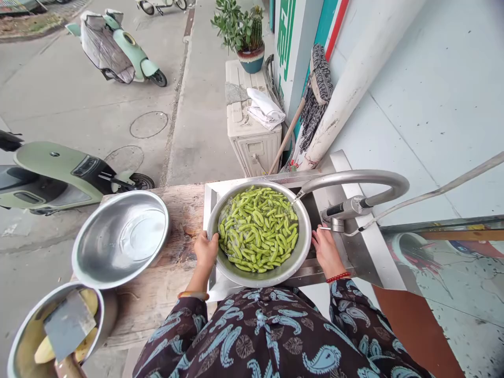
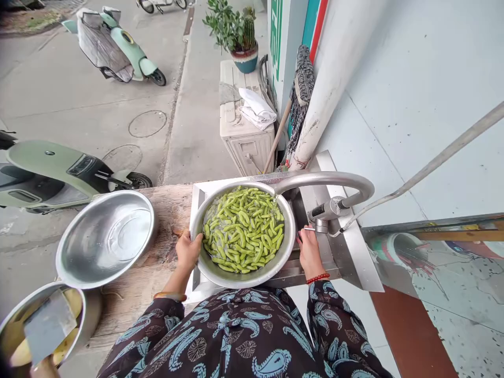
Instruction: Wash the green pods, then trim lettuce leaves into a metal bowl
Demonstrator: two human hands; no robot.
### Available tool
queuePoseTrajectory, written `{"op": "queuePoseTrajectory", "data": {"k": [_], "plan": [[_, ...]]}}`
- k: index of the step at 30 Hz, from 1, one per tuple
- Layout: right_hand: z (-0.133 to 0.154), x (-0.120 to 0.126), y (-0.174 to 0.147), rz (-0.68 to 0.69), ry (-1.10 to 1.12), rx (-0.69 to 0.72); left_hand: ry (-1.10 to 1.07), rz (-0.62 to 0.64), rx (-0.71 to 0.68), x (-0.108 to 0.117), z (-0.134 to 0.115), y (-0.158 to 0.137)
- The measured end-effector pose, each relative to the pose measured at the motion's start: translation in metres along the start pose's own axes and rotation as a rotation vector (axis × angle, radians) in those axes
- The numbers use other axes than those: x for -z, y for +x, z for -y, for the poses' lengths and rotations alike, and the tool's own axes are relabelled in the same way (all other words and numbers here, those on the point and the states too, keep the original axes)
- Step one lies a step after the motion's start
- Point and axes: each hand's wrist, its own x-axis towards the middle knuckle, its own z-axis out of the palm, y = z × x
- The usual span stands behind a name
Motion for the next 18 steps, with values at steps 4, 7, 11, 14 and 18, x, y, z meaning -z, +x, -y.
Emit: {"op": "queuePoseTrajectory", "data": {"k": [4,7,11,14,18], "plan": [[0.009,0.008,0.013,0.060,0.016,-0.016,0.006,0.014,0.011,0.003,-0.003,-0.001],[0.013,0.011,0.013,0.053,0.041,-0.041,0.015,0.013,0.006,0.005,-0.006,-0.003],[0.010,0.011,0.004,0.047,0.017,-0.022,0.015,0.013,0.002,0.005,-0.006,-0.004],[0.004,0.002,0.000,0.090,-0.043,-0.030,0.015,0.011,0.010,0.004,-0.005,-0.004],[0.002,-0.017,0.009,0.138,-0.110,-0.005,0.014,0.007,0.008,0.003,-0.004,-0.002]]}}
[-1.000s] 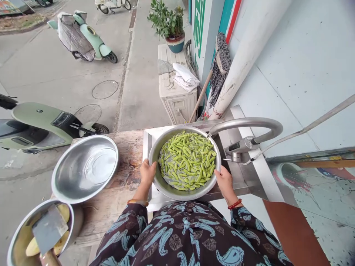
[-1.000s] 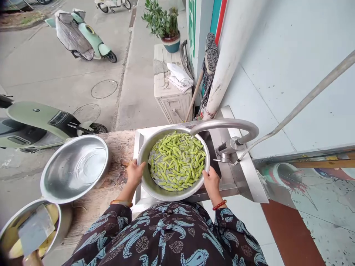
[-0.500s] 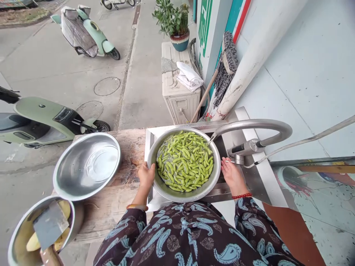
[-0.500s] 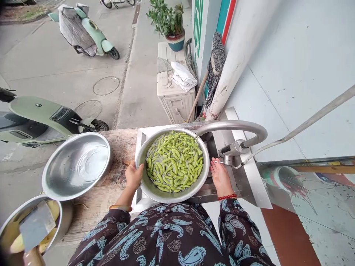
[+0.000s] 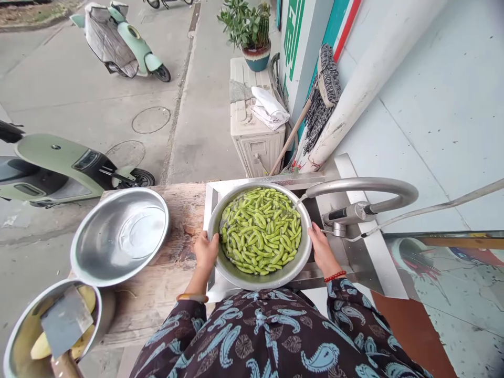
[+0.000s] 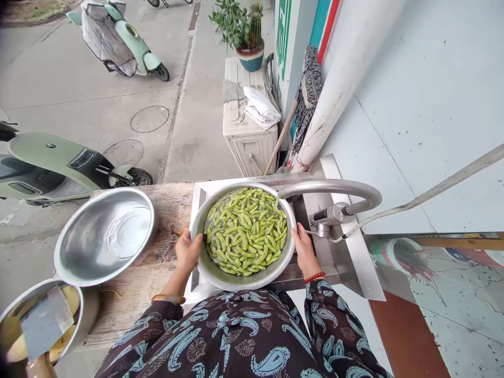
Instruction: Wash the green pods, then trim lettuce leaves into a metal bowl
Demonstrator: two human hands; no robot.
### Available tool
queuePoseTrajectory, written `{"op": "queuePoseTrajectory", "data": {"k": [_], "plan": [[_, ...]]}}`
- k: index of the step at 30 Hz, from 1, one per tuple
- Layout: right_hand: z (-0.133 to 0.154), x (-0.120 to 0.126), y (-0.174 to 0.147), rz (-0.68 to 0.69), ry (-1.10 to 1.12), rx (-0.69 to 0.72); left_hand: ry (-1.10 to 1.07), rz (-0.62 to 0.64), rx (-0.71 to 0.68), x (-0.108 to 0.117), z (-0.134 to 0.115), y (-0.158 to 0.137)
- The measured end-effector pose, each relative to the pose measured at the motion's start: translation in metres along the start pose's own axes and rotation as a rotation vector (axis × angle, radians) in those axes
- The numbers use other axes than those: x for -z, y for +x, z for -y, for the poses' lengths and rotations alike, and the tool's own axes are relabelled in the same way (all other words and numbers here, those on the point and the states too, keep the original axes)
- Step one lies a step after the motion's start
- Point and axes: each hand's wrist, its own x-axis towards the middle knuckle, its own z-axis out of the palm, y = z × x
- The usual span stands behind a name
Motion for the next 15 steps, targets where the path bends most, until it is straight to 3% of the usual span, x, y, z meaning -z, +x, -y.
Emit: {"op": "queuePoseTrajectory", "data": {"k": [5,11,15], "plan": [[0.013,-0.008,0.013,0.036,-0.460,0.152,-0.010,-0.001,-0.006,0.000,0.000,0.000],[0.038,-0.025,0.016,0.117,-0.868,0.644,0.001,0.003,0.001,0.000,0.002,-0.001],[0.059,-0.050,0.035,0.147,-1.034,0.843,0.002,0.006,0.012,0.001,0.001,-0.002]]}}
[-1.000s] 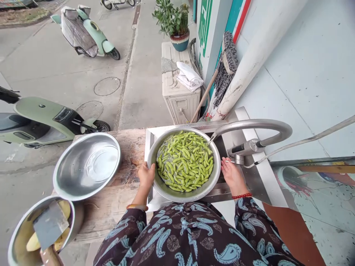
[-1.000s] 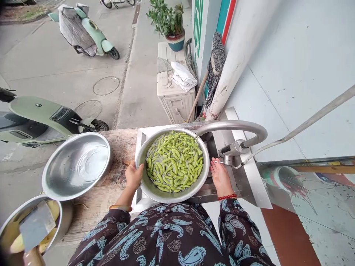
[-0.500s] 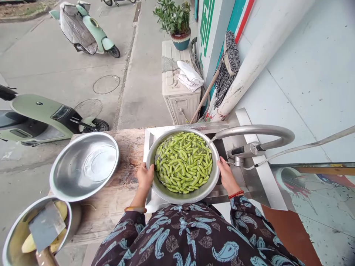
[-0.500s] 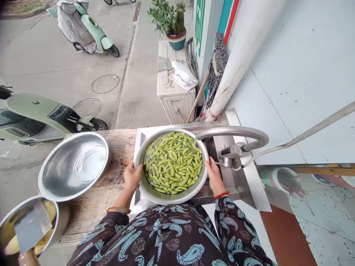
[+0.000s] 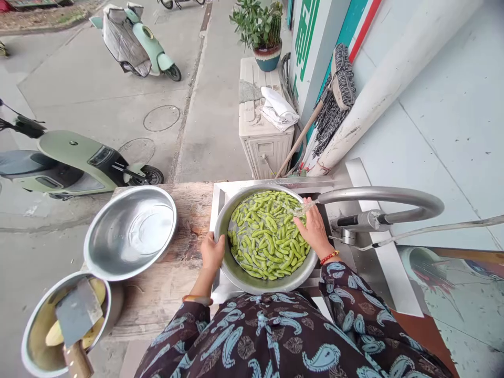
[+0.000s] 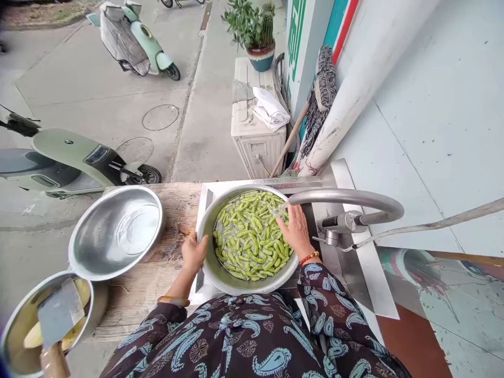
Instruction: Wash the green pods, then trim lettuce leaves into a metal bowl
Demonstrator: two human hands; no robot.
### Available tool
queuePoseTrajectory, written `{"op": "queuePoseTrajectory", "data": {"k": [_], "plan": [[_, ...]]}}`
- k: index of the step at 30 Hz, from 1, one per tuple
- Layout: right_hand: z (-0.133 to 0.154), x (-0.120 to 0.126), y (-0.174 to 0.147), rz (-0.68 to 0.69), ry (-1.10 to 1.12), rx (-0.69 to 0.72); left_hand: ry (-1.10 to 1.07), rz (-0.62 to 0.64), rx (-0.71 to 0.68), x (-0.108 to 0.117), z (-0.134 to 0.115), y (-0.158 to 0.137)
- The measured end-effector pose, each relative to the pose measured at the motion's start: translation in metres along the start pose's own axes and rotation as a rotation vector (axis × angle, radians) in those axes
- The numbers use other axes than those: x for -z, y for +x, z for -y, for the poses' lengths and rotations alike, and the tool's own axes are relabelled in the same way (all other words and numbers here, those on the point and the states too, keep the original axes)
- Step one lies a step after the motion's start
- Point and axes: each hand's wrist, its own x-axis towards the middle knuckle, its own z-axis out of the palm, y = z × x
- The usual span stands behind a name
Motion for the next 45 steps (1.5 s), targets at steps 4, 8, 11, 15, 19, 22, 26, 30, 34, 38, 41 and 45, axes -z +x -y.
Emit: {"op": "queuePoseTrajectory", "data": {"k": [4,8,11,15,19,22,26,30,34,38,41,45], "plan": [[-0.002,-0.008,0.024,0.075,-0.074,0.105,0.000,-0.012,-0.002,0.001,-0.002,-0.001],[-0.011,-0.017,0.024,0.135,-0.121,0.164,-0.002,-0.015,-0.006,0.004,-0.005,-0.001],[-0.014,-0.022,0.019,0.137,-0.151,0.183,0.001,-0.018,-0.018,0.007,-0.009,-0.001],[-0.015,-0.028,0.016,0.122,-0.167,0.165,0.011,-0.014,-0.016,0.012,-0.014,0.000],[-0.015,-0.033,0.014,0.104,-0.164,0.137,0.024,-0.016,-0.026,0.015,-0.017,0.002],[-0.014,-0.035,0.014,0.108,-0.165,0.118,0.034,-0.015,-0.037,0.017,-0.019,0.003],[-0.012,-0.033,0.015,0.128,-0.161,0.098,0.054,-0.029,-0.042,0.019,-0.022,0.002],[-0.012,-0.032,0.015,0.144,-0.153,0.110,0.069,-0.048,-0.052,0.022,-0.027,0.001],[-0.014,-0.034,0.015,0.151,-0.151,0.119,0.064,-0.039,-0.051,0.024,-0.030,-0.001],[-0.016,-0.036,0.014,0.160,-0.141,0.118,0.063,-0.042,-0.064,0.025,-0.033,-0.001],[-0.016,-0.035,0.014,0.161,-0.132,0.119,0.067,-0.038,-0.063,0.026,-0.035,-0.001],[-0.019,-0.036,0.014,0.157,-0.122,0.128,0.076,-0.046,-0.058,0.027,-0.037,-0.002]]}}
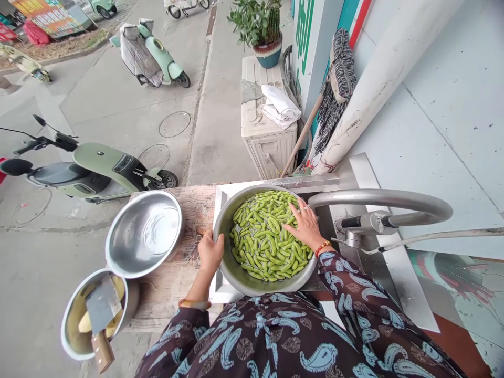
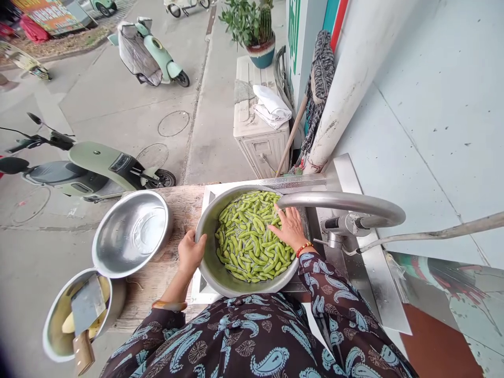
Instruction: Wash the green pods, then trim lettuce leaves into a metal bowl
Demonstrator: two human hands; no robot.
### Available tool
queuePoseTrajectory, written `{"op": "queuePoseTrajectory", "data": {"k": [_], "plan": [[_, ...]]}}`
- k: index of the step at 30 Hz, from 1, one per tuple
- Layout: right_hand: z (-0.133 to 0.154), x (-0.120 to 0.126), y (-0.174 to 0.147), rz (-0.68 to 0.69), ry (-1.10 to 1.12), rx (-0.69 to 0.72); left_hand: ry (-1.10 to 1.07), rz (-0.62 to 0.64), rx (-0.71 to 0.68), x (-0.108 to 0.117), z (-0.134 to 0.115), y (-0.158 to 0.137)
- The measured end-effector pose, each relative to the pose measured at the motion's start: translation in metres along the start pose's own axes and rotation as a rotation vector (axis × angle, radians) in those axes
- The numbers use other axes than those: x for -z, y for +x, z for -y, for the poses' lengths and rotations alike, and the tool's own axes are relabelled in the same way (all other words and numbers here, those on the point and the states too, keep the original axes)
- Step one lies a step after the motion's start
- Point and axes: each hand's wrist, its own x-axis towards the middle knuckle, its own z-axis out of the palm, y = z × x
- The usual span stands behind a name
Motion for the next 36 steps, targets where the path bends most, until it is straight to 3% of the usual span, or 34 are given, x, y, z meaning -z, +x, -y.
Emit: {"op": "queuePoseTrajectory", "data": {"k": [36], "plan": [[-0.011,-0.010,-0.003,0.040,0.055,-0.009,0.077,0.001,0.010,0.010,-0.019,-0.005]]}}
